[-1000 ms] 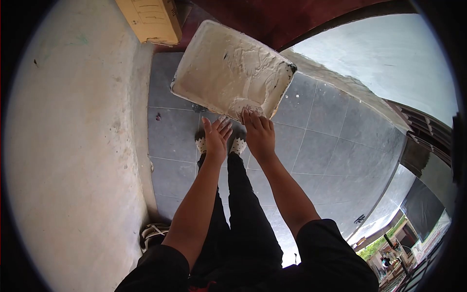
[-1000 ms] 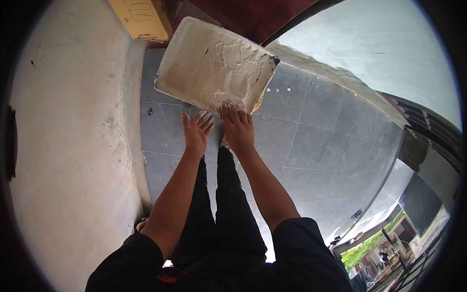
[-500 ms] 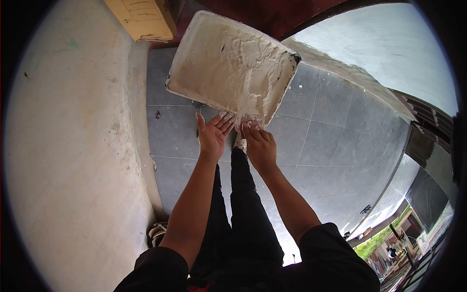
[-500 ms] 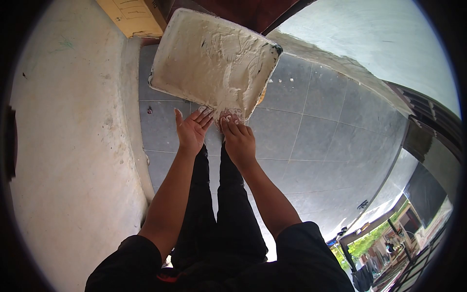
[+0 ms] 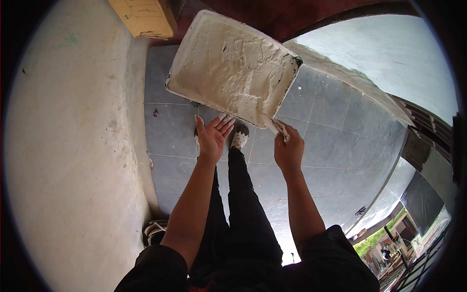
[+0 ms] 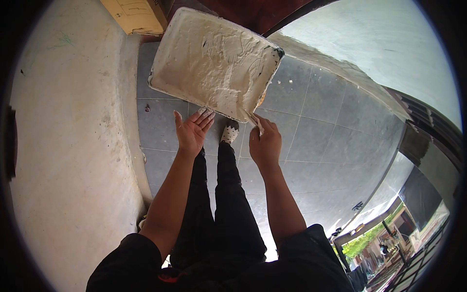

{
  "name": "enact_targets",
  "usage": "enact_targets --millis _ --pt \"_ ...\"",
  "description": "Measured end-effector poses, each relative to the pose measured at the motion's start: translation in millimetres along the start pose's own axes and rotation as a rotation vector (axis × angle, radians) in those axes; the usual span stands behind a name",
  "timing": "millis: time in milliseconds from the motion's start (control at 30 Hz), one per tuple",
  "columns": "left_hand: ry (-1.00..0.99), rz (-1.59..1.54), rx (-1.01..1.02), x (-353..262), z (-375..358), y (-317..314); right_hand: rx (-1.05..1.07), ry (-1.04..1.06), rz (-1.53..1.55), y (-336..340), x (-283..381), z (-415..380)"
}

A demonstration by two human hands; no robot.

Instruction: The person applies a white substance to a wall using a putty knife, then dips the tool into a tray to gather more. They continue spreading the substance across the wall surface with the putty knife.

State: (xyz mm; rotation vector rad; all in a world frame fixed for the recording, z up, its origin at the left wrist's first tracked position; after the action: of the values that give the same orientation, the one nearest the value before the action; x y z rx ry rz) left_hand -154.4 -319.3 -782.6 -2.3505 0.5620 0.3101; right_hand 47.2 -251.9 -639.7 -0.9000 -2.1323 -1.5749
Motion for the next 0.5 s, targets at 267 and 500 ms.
enact_targets --millis 267,500 --pt "-0.001 -0.019 -0.031 2 1 2 0.137 0.148 -0.115 -42 23 40" --pt "0.010 -0.037 -0.017 3 0 -1 0.178 0.208 -0.186 -65 41 44"
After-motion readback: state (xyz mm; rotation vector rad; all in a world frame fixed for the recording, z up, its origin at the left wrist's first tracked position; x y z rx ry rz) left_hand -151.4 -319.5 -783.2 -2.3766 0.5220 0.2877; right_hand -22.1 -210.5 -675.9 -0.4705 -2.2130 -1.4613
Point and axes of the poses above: each hand's wrist, its own z-axis towards the middle knuckle, its own y-axis out of the back of the hand, x = y × z, the point moved 9 cm from there along z, towards the middle knuckle, and after that the axes turned 5 degrees about -y, right-handed, at the moved point
